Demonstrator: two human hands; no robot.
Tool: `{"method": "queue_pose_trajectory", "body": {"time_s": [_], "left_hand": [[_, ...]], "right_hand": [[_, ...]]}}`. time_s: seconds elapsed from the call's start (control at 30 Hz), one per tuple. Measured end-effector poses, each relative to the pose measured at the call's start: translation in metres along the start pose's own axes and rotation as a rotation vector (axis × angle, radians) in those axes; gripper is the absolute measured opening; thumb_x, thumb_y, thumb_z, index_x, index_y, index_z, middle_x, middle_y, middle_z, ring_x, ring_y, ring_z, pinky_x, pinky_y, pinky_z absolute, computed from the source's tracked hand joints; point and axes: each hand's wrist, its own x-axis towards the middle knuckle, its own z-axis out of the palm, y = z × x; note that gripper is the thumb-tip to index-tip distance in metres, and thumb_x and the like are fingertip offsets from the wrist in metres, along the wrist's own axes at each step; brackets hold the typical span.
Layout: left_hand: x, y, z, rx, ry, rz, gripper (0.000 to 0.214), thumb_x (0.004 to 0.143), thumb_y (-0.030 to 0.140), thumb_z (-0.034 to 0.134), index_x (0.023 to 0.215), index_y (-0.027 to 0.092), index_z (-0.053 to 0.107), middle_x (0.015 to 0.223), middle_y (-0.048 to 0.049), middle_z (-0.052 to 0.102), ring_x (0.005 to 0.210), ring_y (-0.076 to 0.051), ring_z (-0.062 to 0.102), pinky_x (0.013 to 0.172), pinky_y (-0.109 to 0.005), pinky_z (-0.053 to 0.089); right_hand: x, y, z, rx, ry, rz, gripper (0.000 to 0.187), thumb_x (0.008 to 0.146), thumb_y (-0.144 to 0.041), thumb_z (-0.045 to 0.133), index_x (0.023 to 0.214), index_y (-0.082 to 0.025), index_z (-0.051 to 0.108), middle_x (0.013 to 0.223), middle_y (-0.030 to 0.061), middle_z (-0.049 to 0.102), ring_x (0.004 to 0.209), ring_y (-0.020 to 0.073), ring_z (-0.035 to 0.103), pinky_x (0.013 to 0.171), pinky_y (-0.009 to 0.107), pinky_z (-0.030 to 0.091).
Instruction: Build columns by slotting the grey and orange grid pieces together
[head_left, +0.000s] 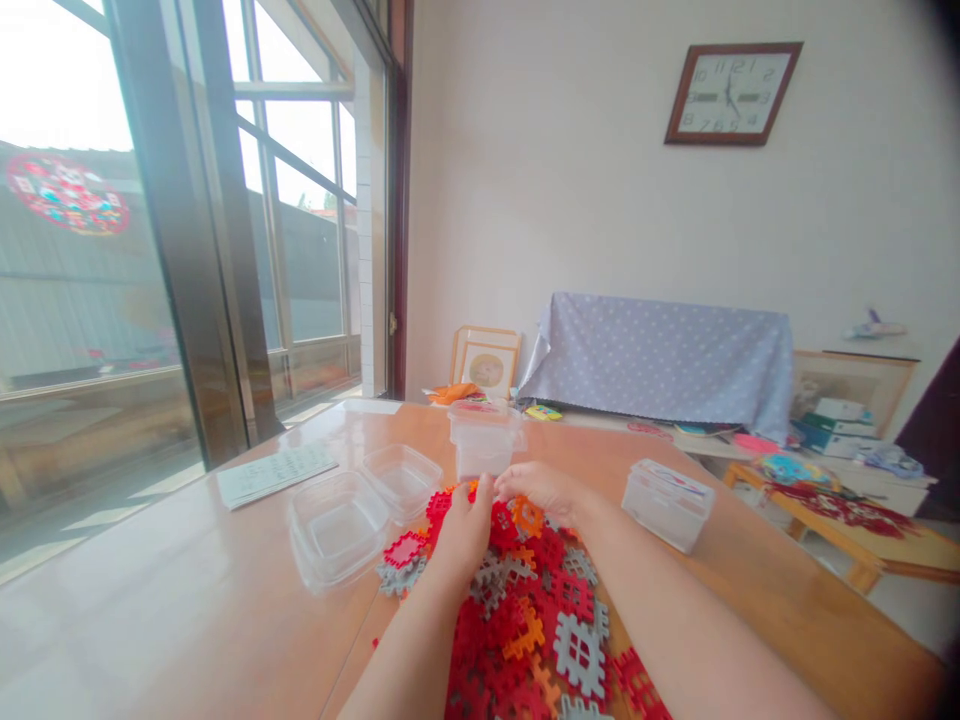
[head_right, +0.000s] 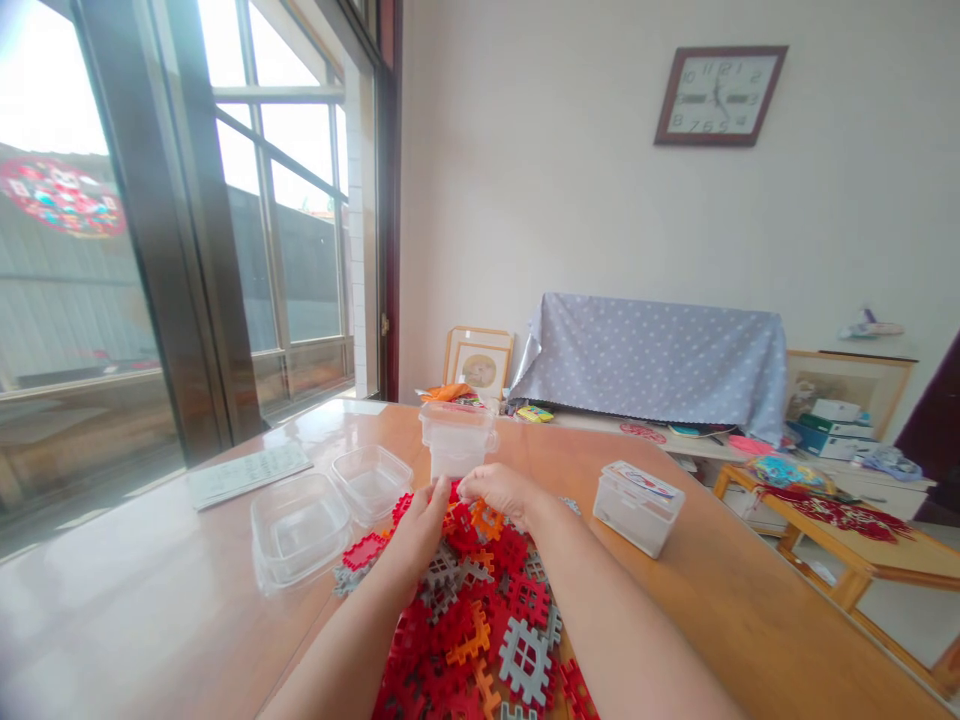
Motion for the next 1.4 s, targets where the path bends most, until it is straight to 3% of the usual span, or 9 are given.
{"method": "queue_pose_trajectory", "body": {"time_s": [0.07,0.17,0.4,0.53,0.7,0.87,1.03,1.23,1.4], "left_hand": [[0.000,0.002,-0.002,-0.022,0.041,-0.017,0.070,0.093,0.070,0.038,0.128,0.014,0.061,0.137,-0.0180,0.063,0.129,-0.032,0.056,0.105,-0.039,0.040],[0.001,0.001,-0.004,-0.048,0.100,-0.078,0.071,0.095,0.069,0.032,0.134,0.015,0.056,0.135,-0.0181,0.064,0.125,-0.031,0.059,0.104,-0.038,0.042],[0.004,0.001,-0.004,-0.037,0.112,-0.137,0.069,0.097,0.067,0.026,0.132,0.014,0.054,0.124,-0.0180,0.069,0.115,-0.029,0.065,0.098,-0.038,0.047],[0.002,0.003,-0.004,-0.023,0.095,-0.128,0.067,0.095,0.068,0.031,0.126,0.015,0.058,0.124,-0.0178,0.069,0.111,-0.029,0.066,0.092,-0.038,0.049],[0.001,0.001,-0.004,-0.006,0.079,-0.107,0.071,0.094,0.072,0.027,0.123,0.015,0.059,0.125,-0.0179,0.069,0.110,-0.029,0.067,0.089,-0.037,0.050],[0.000,-0.001,-0.003,-0.033,0.077,-0.084,0.076,0.094,0.073,0.023,0.129,0.014,0.058,0.129,-0.0191,0.068,0.116,-0.028,0.065,0.092,-0.035,0.048],[-0.001,0.000,-0.005,-0.036,0.090,-0.047,0.067,0.095,0.067,0.029,0.122,0.015,0.062,0.127,-0.0186,0.068,0.115,-0.029,0.064,0.094,-0.036,0.047],[0.000,0.001,-0.008,0.237,0.045,0.110,0.038,0.094,0.047,0.042,0.085,0.018,0.065,0.091,-0.0108,0.073,0.090,-0.026,0.065,0.079,-0.033,0.045],[-0.002,-0.002,-0.012,0.434,-0.028,0.176,0.018,0.085,0.031,0.051,0.081,0.021,0.065,0.083,-0.0059,0.071,0.079,-0.023,0.063,0.069,-0.030,0.041]], "right_hand": [[-0.010,-0.006,0.002,0.013,-0.031,-0.007,0.022,0.078,-0.030,0.065,0.096,-0.019,0.072,0.093,0.0048,0.076,0.084,0.0159,0.068,0.071,0.025,0.051],[-0.014,-0.008,0.000,-0.031,0.053,0.016,0.027,0.080,-0.030,0.060,0.103,-0.020,0.069,0.099,0.0059,0.076,0.084,0.0156,0.069,0.070,0.025,0.050],[0.004,0.015,0.005,-0.259,0.235,0.057,0.007,0.068,-0.021,0.070,0.070,-0.018,0.064,0.059,-0.0036,0.060,0.060,0.0124,0.053,0.055,0.022,0.034],[0.013,0.024,0.019,-0.322,0.237,0.065,0.018,0.059,-0.013,0.074,0.072,-0.019,0.065,0.056,-0.0072,0.056,0.056,0.0109,0.048,0.054,0.022,0.031],[0.007,0.016,0.029,-0.302,0.202,0.029,0.014,0.064,-0.010,0.066,0.075,-0.019,0.067,0.054,-0.0065,0.056,0.055,0.0116,0.048,0.055,0.023,0.034],[-0.018,0.004,0.029,-0.268,0.165,-0.085,0.018,0.069,-0.010,0.063,0.084,-0.018,0.069,0.073,-0.0020,0.069,0.069,0.0132,0.058,0.066,0.022,0.042],[-0.057,0.006,0.035,-0.292,0.178,-0.193,0.019,0.070,-0.011,0.061,0.085,-0.020,0.069,0.078,-0.0025,0.067,0.073,0.0138,0.058,0.068,0.023,0.042],[-0.106,0.022,0.037,-0.409,0.350,-0.248,0.008,0.079,-0.018,0.059,0.082,-0.021,0.066,0.079,-0.0009,0.067,0.074,0.0167,0.060,0.071,0.026,0.044],[-0.138,0.035,0.035,-0.558,0.483,-0.260,0.011,0.080,-0.018,0.061,0.086,-0.024,0.068,0.089,0.0007,0.068,0.088,0.0198,0.062,0.082,0.030,0.045]]}}
